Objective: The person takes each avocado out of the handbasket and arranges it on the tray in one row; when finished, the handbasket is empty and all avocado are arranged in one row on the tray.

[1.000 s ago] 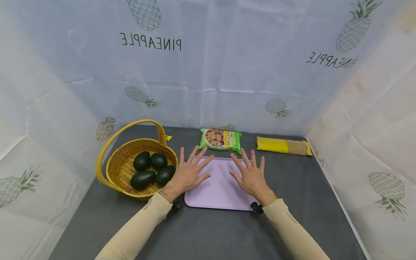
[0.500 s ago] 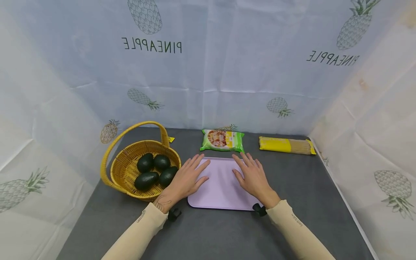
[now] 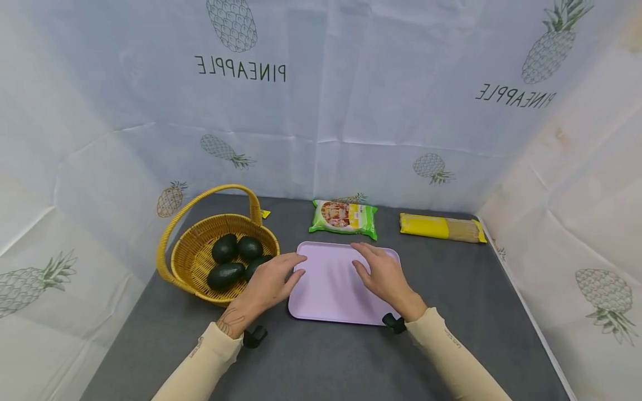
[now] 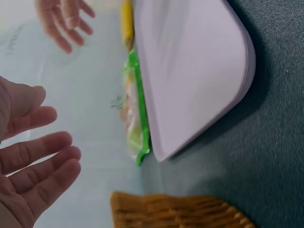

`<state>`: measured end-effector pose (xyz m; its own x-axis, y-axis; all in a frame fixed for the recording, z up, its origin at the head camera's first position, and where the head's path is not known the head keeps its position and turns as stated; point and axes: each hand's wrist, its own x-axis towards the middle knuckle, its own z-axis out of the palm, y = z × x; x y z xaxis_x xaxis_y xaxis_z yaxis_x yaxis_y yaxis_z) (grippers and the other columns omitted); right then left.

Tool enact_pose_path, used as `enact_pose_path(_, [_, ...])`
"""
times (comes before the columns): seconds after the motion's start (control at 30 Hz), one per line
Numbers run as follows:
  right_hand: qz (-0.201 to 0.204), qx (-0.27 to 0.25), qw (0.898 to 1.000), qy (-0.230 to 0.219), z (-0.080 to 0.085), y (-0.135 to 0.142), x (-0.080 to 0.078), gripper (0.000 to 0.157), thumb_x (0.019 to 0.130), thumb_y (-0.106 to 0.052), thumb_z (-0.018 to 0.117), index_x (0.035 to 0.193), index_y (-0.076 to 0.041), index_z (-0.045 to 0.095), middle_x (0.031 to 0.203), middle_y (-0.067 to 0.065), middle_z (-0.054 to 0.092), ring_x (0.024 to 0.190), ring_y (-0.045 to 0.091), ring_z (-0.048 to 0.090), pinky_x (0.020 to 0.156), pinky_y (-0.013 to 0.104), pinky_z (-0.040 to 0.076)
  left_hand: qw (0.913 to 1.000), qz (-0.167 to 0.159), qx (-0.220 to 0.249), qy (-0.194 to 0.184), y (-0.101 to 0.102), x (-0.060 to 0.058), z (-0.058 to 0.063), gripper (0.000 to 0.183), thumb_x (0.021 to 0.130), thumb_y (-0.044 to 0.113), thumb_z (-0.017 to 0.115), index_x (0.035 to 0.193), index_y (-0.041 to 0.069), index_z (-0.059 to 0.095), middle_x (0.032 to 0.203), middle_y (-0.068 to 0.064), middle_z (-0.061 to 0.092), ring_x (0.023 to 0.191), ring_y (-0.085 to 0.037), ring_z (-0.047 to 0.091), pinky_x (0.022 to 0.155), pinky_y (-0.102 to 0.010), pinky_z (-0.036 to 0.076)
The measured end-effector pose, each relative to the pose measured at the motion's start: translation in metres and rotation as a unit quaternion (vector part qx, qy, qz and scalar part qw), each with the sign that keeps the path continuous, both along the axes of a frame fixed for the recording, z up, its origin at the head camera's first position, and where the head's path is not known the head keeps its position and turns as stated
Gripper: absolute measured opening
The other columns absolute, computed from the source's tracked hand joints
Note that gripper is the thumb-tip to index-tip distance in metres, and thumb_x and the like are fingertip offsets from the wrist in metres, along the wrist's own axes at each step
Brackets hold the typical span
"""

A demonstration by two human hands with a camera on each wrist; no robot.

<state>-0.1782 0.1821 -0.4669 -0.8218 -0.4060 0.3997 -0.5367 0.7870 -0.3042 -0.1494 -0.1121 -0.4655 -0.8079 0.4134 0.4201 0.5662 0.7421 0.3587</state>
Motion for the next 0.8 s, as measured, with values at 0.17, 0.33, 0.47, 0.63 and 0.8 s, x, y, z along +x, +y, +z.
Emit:
enact_pose_path(0.17, [0.004, 0.003, 1.0, -0.017, 0.004, -0.007, -0.002, 0.043, 0.095, -0.023, 0.073, 0.135, -0.013, 0.064, 0.131, 0.005, 0.069, 0.109, 0.025, 0.071, 0.088, 0.043, 0.06, 0.9989, 0.018, 0.041, -0.014, -0.015, 0.01, 0.006, 0.027, 0.096, 0.022, 0.072, 0.122, 0.012, 0.073, 0.118, -0.004, 0.074, 0.108, -0.02, 0.071, 0.089, -0.04, 0.059])
enact_pose_path(0.33, [0.013, -0.002, 1.0, -0.017, 0.005, -0.017, -0.005, 0.042, 0.095, -0.023, 0.073, 0.135, -0.014, 0.065, 0.131, 0.004, 0.069, 0.108, 0.022, 0.072, 0.087, 0.041, 0.06, 0.9966, 0.021, 0.073, -0.03, -0.041, 0.02, 0.012, 0.028, 0.096, 0.021, 0.072, 0.123, 0.012, 0.073, 0.12, -0.003, 0.074, 0.107, -0.02, 0.071, 0.088, -0.041, 0.059])
enact_pose_path(0.47, [0.027, -0.008, 1.0, -0.007, 0.006, -0.028, -0.008, 0.041, 0.095, -0.024, 0.073, 0.134, -0.014, 0.066, 0.13, 0.005, 0.069, 0.105, 0.023, 0.072, 0.085, 0.04, 0.06, 0.9957, 0.026, 0.089, -0.01, -0.066, 0.029, 0.021, 0.028, 0.093, 0.016, 0.074, 0.121, 0.012, 0.073, 0.118, -0.003, 0.074, 0.103, -0.019, 0.072, 0.086, -0.041, 0.06])
enact_pose_path(0.63, [0.037, -0.009, 0.999, -0.006, 0.008, -0.039, -0.01, 0.043, 0.095, -0.024, 0.073, 0.135, -0.014, 0.065, 0.131, 0.005, 0.069, 0.107, 0.023, 0.072, 0.085, 0.041, 0.06, 0.9923, 0.04, 0.109, 0.041, -0.095, 0.04, 0.042, 0.035, 0.088, 0.006, 0.077, 0.122, 0.013, 0.073, 0.114, -0.002, 0.075, 0.094, -0.012, 0.071, 0.078, -0.025, 0.058])
enact_pose_path(0.8, [0.059, -0.011, 0.998, -0.011, 0.01, -0.052, -0.014, 0.044, 0.095, -0.024, 0.073, 0.137, -0.014, 0.064, 0.132, 0.004, 0.069, 0.113, 0.022, 0.07, 0.087, 0.04, 0.06, 0.9786, 0.056, 0.149, 0.13, -0.124, 0.052, 0.069, 0.036, 0.086, 0.002, 0.077, 0.12, 0.011, 0.075, 0.108, -0.005, 0.076, 0.094, 0.003, 0.066, 0.078, -0.008, 0.048])
